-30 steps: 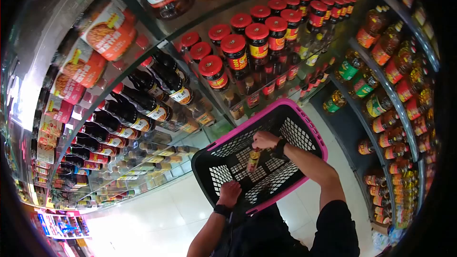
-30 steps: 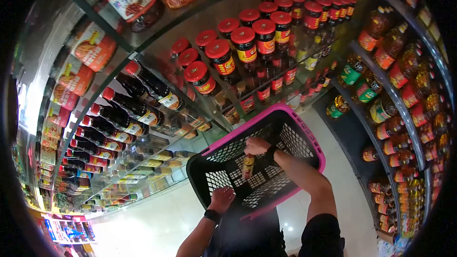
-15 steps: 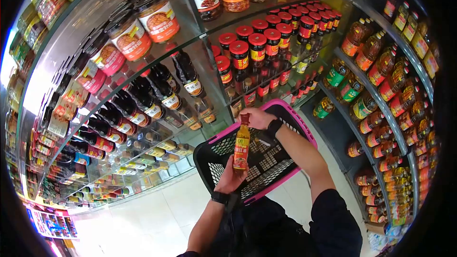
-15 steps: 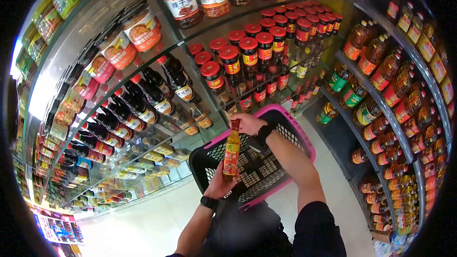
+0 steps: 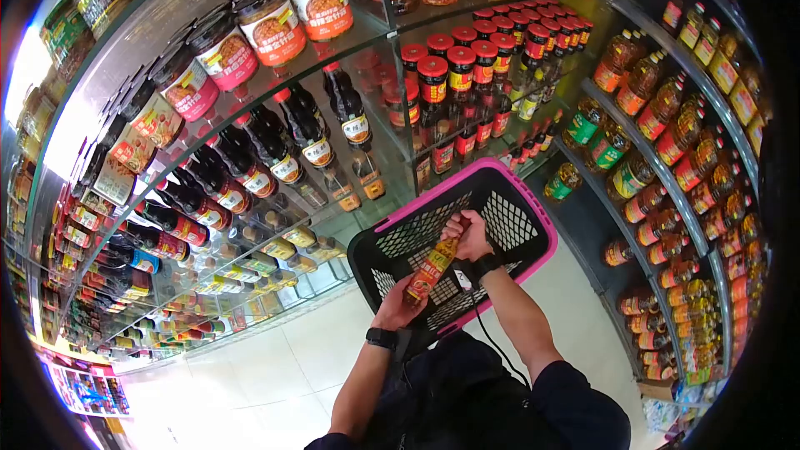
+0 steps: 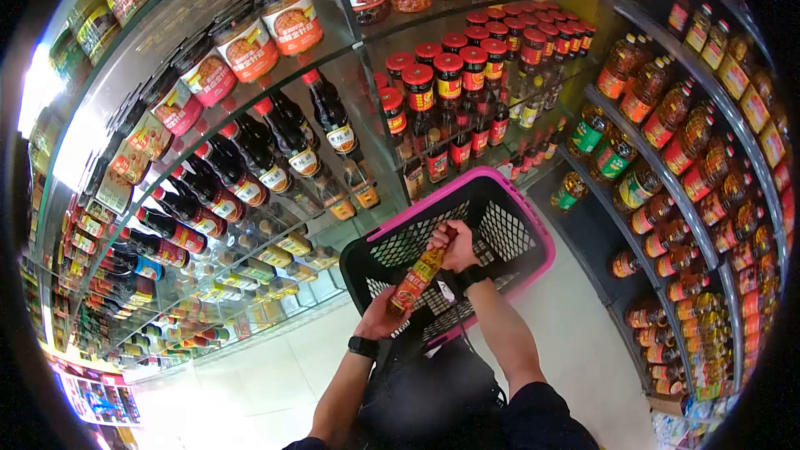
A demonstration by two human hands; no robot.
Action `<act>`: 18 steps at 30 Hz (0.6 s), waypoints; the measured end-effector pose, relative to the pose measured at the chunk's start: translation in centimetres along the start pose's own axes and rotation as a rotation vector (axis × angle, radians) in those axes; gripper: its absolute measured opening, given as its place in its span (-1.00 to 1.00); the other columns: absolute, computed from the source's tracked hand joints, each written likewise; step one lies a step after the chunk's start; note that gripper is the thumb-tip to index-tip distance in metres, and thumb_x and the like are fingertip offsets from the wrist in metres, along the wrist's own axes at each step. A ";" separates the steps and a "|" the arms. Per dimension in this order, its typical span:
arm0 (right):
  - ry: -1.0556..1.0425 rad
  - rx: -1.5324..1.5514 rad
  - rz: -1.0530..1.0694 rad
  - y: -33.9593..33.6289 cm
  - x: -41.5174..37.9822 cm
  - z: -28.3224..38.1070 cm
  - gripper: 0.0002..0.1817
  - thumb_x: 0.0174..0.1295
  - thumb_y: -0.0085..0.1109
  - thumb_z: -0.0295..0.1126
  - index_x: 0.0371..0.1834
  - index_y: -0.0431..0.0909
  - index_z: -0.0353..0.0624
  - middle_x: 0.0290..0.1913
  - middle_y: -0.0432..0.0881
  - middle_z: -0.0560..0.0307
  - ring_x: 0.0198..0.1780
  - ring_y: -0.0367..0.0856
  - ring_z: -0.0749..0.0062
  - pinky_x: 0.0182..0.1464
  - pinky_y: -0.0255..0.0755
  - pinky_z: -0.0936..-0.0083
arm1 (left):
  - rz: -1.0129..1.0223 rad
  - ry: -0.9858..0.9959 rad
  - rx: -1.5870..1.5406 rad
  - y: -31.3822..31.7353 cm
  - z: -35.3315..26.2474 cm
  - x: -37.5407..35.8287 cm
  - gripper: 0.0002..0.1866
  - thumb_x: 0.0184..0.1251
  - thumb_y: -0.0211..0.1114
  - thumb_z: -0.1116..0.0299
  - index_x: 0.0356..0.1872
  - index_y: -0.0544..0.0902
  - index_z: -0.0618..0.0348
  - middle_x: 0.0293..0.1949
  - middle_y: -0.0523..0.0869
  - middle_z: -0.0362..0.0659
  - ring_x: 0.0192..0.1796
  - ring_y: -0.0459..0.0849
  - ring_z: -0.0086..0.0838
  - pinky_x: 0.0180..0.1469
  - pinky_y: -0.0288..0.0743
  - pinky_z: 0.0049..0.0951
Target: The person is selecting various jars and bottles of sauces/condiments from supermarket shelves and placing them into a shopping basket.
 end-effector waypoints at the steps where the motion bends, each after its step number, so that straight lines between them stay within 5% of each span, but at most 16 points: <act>1: -0.056 -0.015 -0.015 0.1 -1.0 -0.2 -0.77 0.01 0.01 -0.19 -0.61 0.27 -0.04 -0.73 0.10 0.37 -0.65 0.14 0.53 -0.32 0.26 0.44 | 0.014 -0.002 0.031 -0.4 0.2 -0.2 -0.62 0.37 -0.03 0.12 0.02 0.43 0.18 -0.12 0.58 -0.11 -0.16 0.57 -0.38 -0.19 0.56 -0.40; 5: -0.153 -0.011 0.070 -1.1 -4.4 -0.7 -0.77 0.01 -0.02 -0.19 -0.63 0.28 -0.06 -0.73 0.12 0.36 -0.65 0.17 0.49 -0.32 0.31 0.39 | -0.079 -0.053 0.052 -1.5 1.5 -1.3 -0.68 0.33 -0.05 0.20 -0.04 0.46 0.17 -0.18 0.59 -0.13 -0.20 0.58 -0.37 -0.24 0.57 -0.44; 10: -0.356 0.121 -0.101 -3.8 -8.6 -1.8 -0.79 -0.07 -0.02 -0.24 -0.68 0.23 -0.04 -0.75 0.09 0.35 -0.68 0.08 0.53 -0.38 0.20 0.48 | -0.064 0.017 -0.022 -1.3 2.4 -3.4 -0.61 0.24 -0.06 0.12 -0.06 0.46 0.18 -0.18 0.59 -0.09 -0.16 0.58 -0.23 0.13 0.32 -0.04; 17: -0.424 0.063 -0.116 -5.9 -12.1 -5.9 -0.76 -0.09 0.00 -0.22 -0.69 0.17 0.00 -0.73 0.07 0.35 -0.66 0.05 0.55 -0.38 0.15 0.50 | -0.021 0.180 -0.088 -5.9 4.2 -2.8 -0.65 0.30 -0.13 0.15 -0.13 0.44 0.21 -0.10 0.56 -0.05 -0.02 0.53 -0.23 0.00 0.46 -0.19; 18: -0.376 0.093 -0.043 -5.7 -12.0 -6.5 -0.75 -0.08 0.00 -0.21 -0.70 0.15 0.01 -0.73 0.07 0.35 -0.66 0.05 0.55 -0.37 0.15 0.49 | 0.005 0.418 0.233 -6.5 4.5 -3.9 -0.72 0.27 -0.04 0.23 -0.16 0.44 0.21 -0.13 0.56 -0.06 -0.05 0.54 -0.28 -0.03 0.49 -0.25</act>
Point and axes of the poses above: each hand's wrist, its own x-axis towards the middle knuckle, its own y-axis out of the palm, z = x × y, the point moved 4 cm from there along x, towards the middle knuckle
